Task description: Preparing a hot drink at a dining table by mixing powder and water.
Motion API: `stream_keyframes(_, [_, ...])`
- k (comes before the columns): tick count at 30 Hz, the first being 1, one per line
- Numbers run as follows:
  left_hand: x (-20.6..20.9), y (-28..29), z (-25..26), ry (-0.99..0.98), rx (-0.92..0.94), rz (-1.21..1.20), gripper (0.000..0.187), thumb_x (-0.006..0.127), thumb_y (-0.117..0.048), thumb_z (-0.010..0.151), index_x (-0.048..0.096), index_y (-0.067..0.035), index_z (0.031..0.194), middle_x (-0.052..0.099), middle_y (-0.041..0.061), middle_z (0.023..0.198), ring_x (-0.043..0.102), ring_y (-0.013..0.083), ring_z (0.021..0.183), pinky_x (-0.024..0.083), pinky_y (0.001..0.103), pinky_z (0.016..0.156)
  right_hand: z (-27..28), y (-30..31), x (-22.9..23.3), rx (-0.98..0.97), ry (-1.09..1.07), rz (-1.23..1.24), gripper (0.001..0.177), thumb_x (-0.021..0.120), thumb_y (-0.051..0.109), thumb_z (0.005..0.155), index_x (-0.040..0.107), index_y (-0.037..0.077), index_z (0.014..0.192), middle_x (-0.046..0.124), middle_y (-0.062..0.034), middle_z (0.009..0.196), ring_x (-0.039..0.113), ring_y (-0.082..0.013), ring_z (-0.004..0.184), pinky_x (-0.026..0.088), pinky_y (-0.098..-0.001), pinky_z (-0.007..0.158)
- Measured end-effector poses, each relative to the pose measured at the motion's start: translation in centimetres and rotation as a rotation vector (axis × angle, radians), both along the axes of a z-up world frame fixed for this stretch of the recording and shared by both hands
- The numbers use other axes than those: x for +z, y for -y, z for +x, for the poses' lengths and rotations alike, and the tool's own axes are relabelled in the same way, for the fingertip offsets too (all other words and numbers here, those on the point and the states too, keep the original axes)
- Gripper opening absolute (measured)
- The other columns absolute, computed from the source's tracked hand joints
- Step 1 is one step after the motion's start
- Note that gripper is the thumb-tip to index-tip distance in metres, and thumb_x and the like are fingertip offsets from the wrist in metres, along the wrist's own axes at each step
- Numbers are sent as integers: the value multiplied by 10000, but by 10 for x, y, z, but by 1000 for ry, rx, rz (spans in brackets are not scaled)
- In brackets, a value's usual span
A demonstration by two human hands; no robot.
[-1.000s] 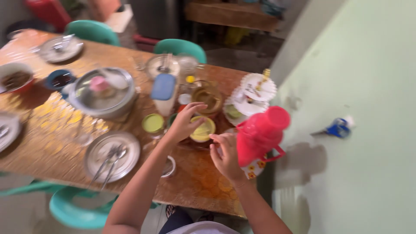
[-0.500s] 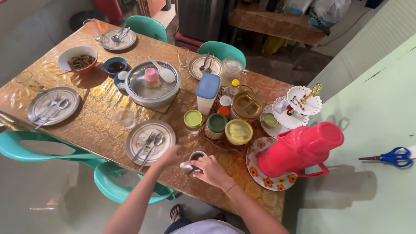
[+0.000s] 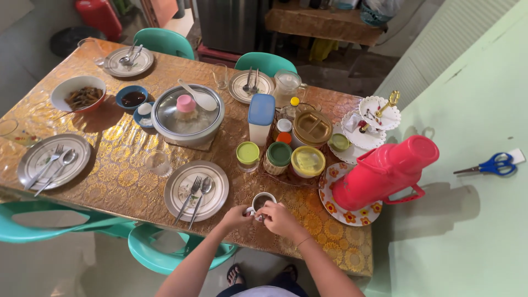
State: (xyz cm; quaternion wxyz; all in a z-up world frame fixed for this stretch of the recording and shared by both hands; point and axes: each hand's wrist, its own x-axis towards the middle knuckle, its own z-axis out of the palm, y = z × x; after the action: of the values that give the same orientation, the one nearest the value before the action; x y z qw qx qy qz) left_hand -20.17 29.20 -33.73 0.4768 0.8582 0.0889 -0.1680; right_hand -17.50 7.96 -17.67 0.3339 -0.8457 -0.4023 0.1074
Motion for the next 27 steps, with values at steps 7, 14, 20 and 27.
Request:
stream_keyframes(7, [14,6,-10,50,107,3,329,745,-387,823,675,-75,901,695,101,766,676,233,680,529,394,667,7,14,15,108,-207,125,186,659,-37,818,769,58,935,611,-93,1001,641,-251,918,535,-355,820])
stream_keyframes(14, [84,2,-29,138,221,-16,278,714,-366,819,674,-99,886,696,107,762,670,248,674,508,404,646,36,10,31,-164,-591,320,149,610,105,974,731,47,1039,675,-48,854,594,-127,735,498,-282,656])
stream_keyframes(20, [123,-5,-53,175,311,35,283,698,-339,826,627,-66,819,679,105,705,658,243,647,497,399,631,46,-20,103,-58,-61,222,120,602,125,1023,652,18,1045,679,-109,875,641,-202,763,515,-324,690])
stream_keyframes(27, [167,-3,-94,259,508,-2,284,746,-335,796,627,-79,824,629,97,668,600,226,603,485,372,599,36,-60,144,296,69,327,151,693,104,936,716,20,1060,740,-97,969,718,-203,805,552,-312,686])
